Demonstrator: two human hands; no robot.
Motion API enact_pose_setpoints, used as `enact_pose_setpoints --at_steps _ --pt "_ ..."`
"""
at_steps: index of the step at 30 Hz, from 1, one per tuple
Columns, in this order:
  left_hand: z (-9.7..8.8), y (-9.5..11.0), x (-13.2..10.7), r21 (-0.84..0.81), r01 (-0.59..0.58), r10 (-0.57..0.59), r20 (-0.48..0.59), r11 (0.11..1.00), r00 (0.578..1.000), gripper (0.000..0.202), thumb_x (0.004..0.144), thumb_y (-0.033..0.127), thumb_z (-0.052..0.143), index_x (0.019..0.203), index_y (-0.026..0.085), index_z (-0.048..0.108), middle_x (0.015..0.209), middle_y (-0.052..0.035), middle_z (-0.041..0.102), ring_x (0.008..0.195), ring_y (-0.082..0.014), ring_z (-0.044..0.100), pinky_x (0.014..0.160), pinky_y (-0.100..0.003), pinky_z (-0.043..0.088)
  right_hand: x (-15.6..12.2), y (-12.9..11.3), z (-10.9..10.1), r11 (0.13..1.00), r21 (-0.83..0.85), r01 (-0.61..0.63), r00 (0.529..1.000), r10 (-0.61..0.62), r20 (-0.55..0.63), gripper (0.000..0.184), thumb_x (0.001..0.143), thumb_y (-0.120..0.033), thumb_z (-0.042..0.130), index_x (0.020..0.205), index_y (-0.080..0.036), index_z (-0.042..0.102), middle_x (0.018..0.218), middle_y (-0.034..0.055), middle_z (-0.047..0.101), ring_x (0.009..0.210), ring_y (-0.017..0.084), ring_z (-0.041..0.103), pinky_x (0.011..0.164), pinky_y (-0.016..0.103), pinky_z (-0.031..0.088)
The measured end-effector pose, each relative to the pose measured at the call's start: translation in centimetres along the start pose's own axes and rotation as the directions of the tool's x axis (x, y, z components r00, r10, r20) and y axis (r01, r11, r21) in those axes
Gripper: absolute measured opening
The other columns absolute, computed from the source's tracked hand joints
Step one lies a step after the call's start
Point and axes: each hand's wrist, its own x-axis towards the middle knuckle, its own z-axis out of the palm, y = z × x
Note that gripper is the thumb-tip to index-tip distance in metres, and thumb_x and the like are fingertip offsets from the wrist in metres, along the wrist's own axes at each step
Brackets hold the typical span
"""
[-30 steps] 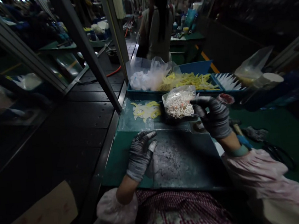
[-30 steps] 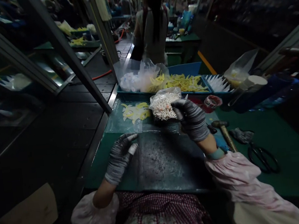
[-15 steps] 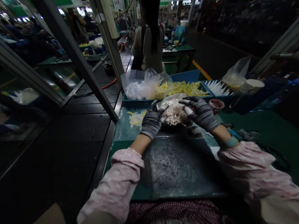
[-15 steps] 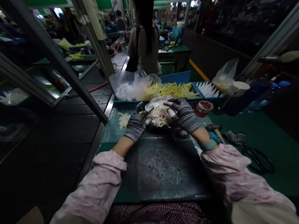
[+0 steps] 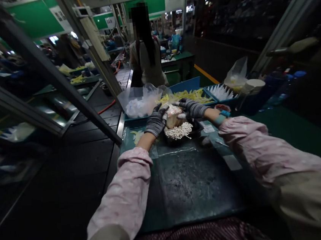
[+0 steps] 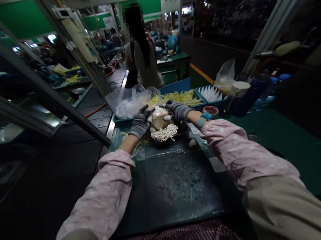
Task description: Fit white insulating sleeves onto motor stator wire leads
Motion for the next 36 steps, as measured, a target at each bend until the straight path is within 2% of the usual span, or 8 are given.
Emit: enact_pose_setpoints --at_steps 5,11,18,24,27,31,33,36 --pt "0.4 -0.3 1.6 -0.001 0.041 -0.041 0.026 0.999 0.999 0.058 0.076 0.023 0.092 0.132 0.02 0.078 0.147 -0.0124 0.072 0.144 -0.034 0.066 0.131 -0.046 0.048 2.5 0.7 0.2 1.0 -0.007 -0.015 0.999 0.016 0.029 0.052 0.098 -0.035 0.081 0.145 -0.015 0.071 0.141 0.0163 0.074 0.123 0.029 0.071 0.112 0.047 0.056" --pt "0.9 -1.7 3.3 -0.042 0.161 -0.162 -0.02 0.986 0.987 0.047 0.086 0.021 0.084 0.132 0.016 0.075 0.114 -0.0097 0.084 0.106 -0.0272 0.08 0.107 -0.04 0.064 4.5 0.7 0.1 1.0 0.015 -0.021 0.998 0.02 0.065 0.035 0.107 -0.043 0.073 0.128 -0.016 0.073 0.127 0.0066 0.075 0.114 0.027 0.075 0.099 0.047 0.065" --pt "1.5 -3.1 1.5 -0.078 0.154 -0.161 -0.091 0.985 0.983 0.045 0.092 0.016 0.074 0.136 0.017 0.074 0.133 -0.0132 0.08 0.121 -0.0261 0.076 0.116 -0.045 0.059 5.2 -0.6 1.1 0.999 0.045 -0.016 0.999 0.014 0.035 0.038 0.103 -0.039 0.078 0.132 -0.016 0.074 0.13 0.009 0.077 0.12 0.027 0.074 0.108 0.048 0.061" --pt "-0.1 -2.9 -0.8 -0.084 0.097 -0.114 -0.233 0.992 0.966 0.055 0.091 0.024 0.075 0.145 0.02 0.069 0.159 -0.016 0.063 0.151 -0.0311 0.055 0.135 -0.051 0.041 -0.9 -0.3 -0.6 0.998 0.062 -0.023 0.99 0.032 -0.138 0.067 0.1 -0.026 0.065 0.165 -0.013 0.054 0.159 0.0233 0.062 0.139 0.039 0.065 0.122 0.059 0.051" --pt "-1.4 -1.9 -3.9 -0.027 -0.094 0.08 -0.33 0.995 0.941 0.059 0.097 0.03 0.064 0.156 0.025 0.059 0.169 -0.0126 0.052 0.159 -0.0319 0.046 0.138 -0.055 0.034 -6.4 -0.6 -0.8 0.995 0.079 0.055 0.987 -0.043 -0.153 0.078 0.092 -0.025 0.066 0.169 -0.02 0.049 0.164 0.0189 0.058 0.145 0.04 0.061 0.124 0.062 0.05" --pt "-0.8 0.4 -8.6 0.163 -0.427 0.438 -0.039 0.89 0.898 0.087 0.082 0.034 0.076 0.165 0.031 0.049 0.177 -0.0111 0.041 0.163 -0.0403 0.04 0.138 -0.059 0.031 -11.5 -2.1 2.1 0.965 0.124 0.232 0.969 -0.219 -0.115 0.107 0.083 -0.038 0.081 0.177 -0.023 0.032 0.176 0.0182 0.043 0.16 0.042 0.045 0.13 0.063 0.044" --pt "0.6 1.3 -9.8 0.275 -0.371 0.368 0.063 0.887 0.928 0.098 0.071 0.034 0.085 0.163 0.029 0.052 0.178 -0.0144 0.039 0.162 -0.0473 0.039 0.137 -0.064 0.03 -11.7 -3.0 4.2 0.971 0.104 0.217 0.968 -0.2 -0.153 0.111 0.079 -0.049 0.087 0.174 -0.017 0.037 0.175 0.0236 0.04 0.162 0.046 0.038 0.133 0.069 0.037" --pt "2.4 1.7 -9.8 0.352 -0.21 0.203 0.057 0.912 0.977 0.088 0.074 0.039 0.09 0.155 0.023 0.06 0.174 -0.0197 0.044 0.158 -0.049 0.044 0.133 -0.066 0.036 -10.0 -3.8 6.6 0.991 0.084 0.107 0.971 -0.086 -0.223 0.102 0.074 -0.051 0.092 0.161 -0.012 0.055 0.164 0.027 0.051 0.156 0.049 0.043 0.133 0.071 0.035"
